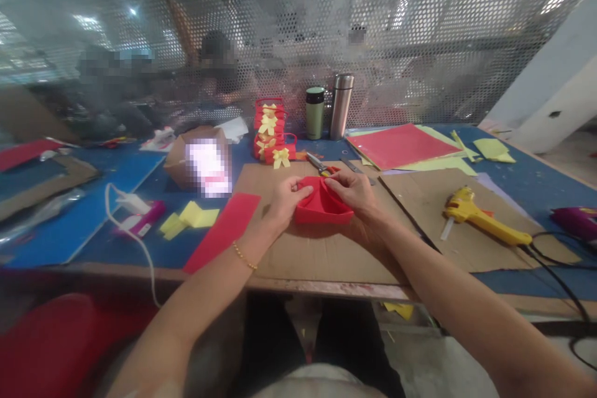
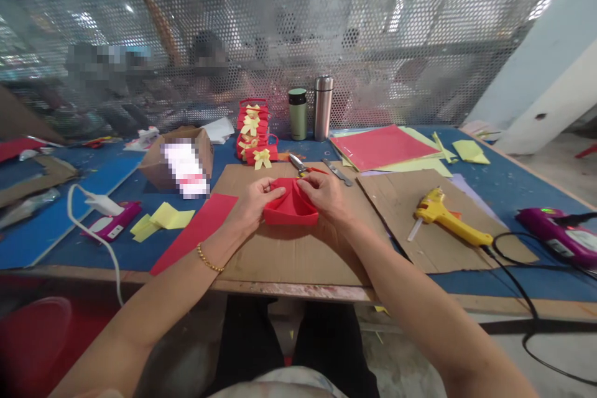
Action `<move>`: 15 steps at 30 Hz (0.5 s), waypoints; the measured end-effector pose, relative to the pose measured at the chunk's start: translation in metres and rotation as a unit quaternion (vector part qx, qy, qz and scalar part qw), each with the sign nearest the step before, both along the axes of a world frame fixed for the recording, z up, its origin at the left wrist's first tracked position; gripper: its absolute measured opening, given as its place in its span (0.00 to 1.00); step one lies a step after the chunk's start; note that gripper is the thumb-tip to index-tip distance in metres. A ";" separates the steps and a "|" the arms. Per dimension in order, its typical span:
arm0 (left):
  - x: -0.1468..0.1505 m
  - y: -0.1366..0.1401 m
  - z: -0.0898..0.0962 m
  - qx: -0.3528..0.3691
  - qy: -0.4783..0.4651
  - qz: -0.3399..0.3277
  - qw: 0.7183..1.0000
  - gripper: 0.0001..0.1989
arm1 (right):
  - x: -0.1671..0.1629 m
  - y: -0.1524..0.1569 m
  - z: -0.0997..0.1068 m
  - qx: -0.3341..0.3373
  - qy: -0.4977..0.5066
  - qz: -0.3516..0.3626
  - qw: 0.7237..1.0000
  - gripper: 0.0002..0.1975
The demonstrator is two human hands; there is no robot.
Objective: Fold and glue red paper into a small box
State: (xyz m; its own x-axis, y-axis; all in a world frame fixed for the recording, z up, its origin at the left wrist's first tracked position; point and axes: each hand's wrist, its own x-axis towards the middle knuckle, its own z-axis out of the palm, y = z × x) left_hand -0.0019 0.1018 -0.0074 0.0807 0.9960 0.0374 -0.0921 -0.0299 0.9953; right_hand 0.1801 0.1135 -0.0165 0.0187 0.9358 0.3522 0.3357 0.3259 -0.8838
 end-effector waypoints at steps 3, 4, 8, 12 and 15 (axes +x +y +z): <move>0.000 0.001 0.001 -0.001 -0.009 -0.005 1.000 0.13 | -0.001 0.001 0.001 -0.030 0.022 0.009 0.999 0.12; 0.000 0.001 0.001 0.001 -0.012 -0.005 1.000 0.13 | -0.001 0.001 0.001 -0.041 0.038 0.014 0.998 0.12; 0.000 0.002 0.002 0.000 -0.027 -0.017 0.999 0.15 | -0.003 0.001 0.003 -0.079 0.117 0.045 0.989 0.15; -0.001 0.004 0.002 0.004 -0.041 -0.013 0.999 0.17 | -0.004 0.000 0.007 -0.090 0.140 0.066 0.984 0.17; -0.001 0.004 0.001 0.002 -0.047 -0.016 0.999 0.17 | -0.003 -0.001 0.008 -0.101 0.146 0.073 0.981 0.16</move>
